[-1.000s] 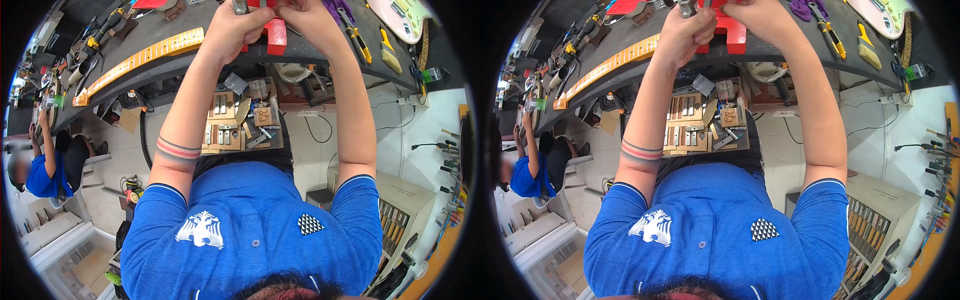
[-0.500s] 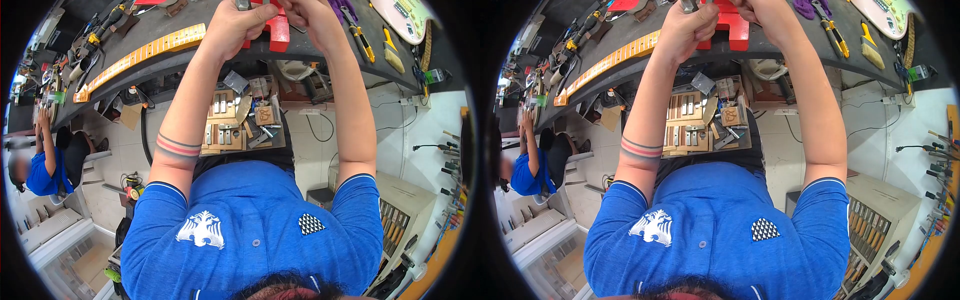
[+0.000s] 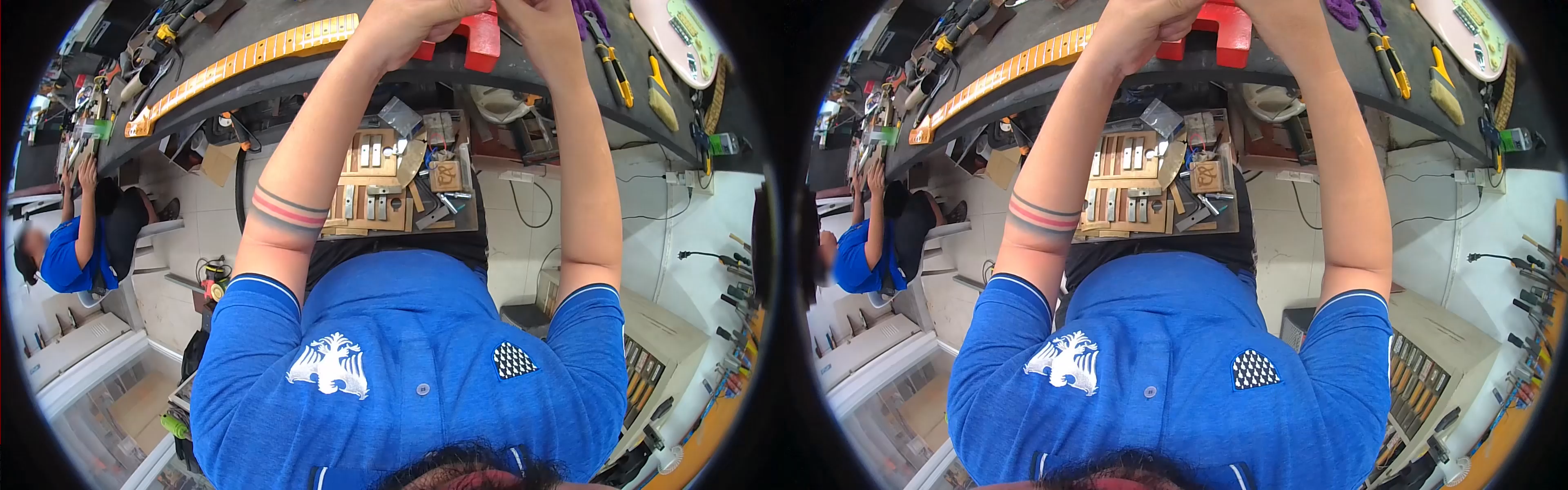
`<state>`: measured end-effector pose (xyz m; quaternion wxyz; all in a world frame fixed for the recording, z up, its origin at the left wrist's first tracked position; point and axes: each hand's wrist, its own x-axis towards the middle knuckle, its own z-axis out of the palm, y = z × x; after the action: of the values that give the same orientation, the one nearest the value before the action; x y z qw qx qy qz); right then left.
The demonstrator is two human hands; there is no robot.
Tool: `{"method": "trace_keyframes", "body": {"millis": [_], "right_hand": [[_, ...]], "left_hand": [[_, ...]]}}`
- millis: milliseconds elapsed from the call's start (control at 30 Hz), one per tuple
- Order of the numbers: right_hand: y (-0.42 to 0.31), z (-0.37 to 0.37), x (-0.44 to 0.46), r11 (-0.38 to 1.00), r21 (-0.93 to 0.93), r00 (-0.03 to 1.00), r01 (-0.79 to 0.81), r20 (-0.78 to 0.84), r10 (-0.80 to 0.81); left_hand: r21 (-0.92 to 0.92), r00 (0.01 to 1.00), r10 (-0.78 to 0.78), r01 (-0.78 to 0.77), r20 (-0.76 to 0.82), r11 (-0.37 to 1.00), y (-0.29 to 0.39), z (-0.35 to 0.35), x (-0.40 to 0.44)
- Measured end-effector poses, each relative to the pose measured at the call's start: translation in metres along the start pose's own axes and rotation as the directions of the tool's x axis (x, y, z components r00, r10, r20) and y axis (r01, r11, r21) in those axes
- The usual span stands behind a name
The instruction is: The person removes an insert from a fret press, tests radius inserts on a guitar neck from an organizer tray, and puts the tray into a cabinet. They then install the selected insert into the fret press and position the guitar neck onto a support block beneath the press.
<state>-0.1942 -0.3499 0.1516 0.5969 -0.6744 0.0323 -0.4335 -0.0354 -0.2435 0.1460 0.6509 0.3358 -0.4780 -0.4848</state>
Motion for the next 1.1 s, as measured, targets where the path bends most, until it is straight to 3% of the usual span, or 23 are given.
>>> {"method": "trace_keyframes", "body": {"millis": [33, 100, 167, 233, 333, 433, 533, 733, 833, 933, 1000, 1100], "right_hand": [[0.003, 0.001, -0.001, 0.999, 0.037, 0.999, 0.03, -0.015, -0.029], [0.0, -0.008, 0.001, 0.979, 0.161, 0.992, -0.124, 0.018, 0.122], [0.0, -0.012, 0.002, 0.969, 0.126, 0.977, -0.213, 0.015, 0.213], [0.001, -0.009, 0.005, 0.969, -0.063, 0.971, -0.239, -0.035, 0.237], [-0.002, -0.008, 0.007, 0.973, -0.107, 0.978, -0.206, -0.042, 0.203], [-0.007, -0.006, 0.005, 0.913, -0.405, 0.998, 0.055, 0.015, -0.054], [-0.013, -0.003, -0.003, 0.887, -0.457, 0.997, 0.06, -0.008, -0.072], [0.009, 0.005, -0.002, 0.982, -0.145, 0.99, 0.121, -0.054, -0.13], [0.005, 0.009, -0.003, 0.999, 0.023, 0.991, 0.026, -0.135, -0.022], [0.0, 0.002, 0.002, 0.994, 0.059, 0.994, -0.087, -0.063, 0.091], [-0.008, -0.022, 0.012, 0.986, -0.032, 0.966, -0.161, 0.2, 0.164], [-0.007, -0.026, 0.012, 0.975, -0.163, 0.969, -0.149, 0.173, 0.177]], "left_hand": [[0.009, 1.0, 0.0, 0.0, -0.002, 1.0, -0.001, 0.0, 0.001], [0.008, 1.0, 0.014, -0.014, -0.002, 1.0, -0.002, -0.001, 0.001], [0.009, 1.0, 0.014, -0.014, 0.001, 1.0, -0.003, -0.001, 0.001], [0.013, 1.0, 0.005, -0.005, 0.006, 1.0, -0.003, -0.002, 0.002], [0.027, 1.0, -0.006, 0.005, 0.025, 1.0, -0.003, -0.006, 0.002], [0.012, 0.999, 0.026, -0.026, 0.024, 1.0, -0.005, -0.005, 0.002], [-0.007, 1.0, 0.009, -0.009, 0.011, 1.0, -0.004, -0.003, 0.001], [-0.047, 1.0, 0.021, -0.02, 0.008, 0.999, -0.004, 0.002, 0.001], [-0.047, 1.0, 0.03, -0.03, -0.001, 0.998, -0.005, 0.001, 0.002], [-0.022, 0.999, 0.034, -0.034, 0.004, 0.999, -0.001, 0.004, 0.001], [0.003, 1.0, 0.006, -0.006, 0.026, 1.0, -0.002, -0.002, 0.001], [0.003, 1.0, 0.029, -0.029, -0.007, 1.0, -0.004, 0.001, 0.001]]}}
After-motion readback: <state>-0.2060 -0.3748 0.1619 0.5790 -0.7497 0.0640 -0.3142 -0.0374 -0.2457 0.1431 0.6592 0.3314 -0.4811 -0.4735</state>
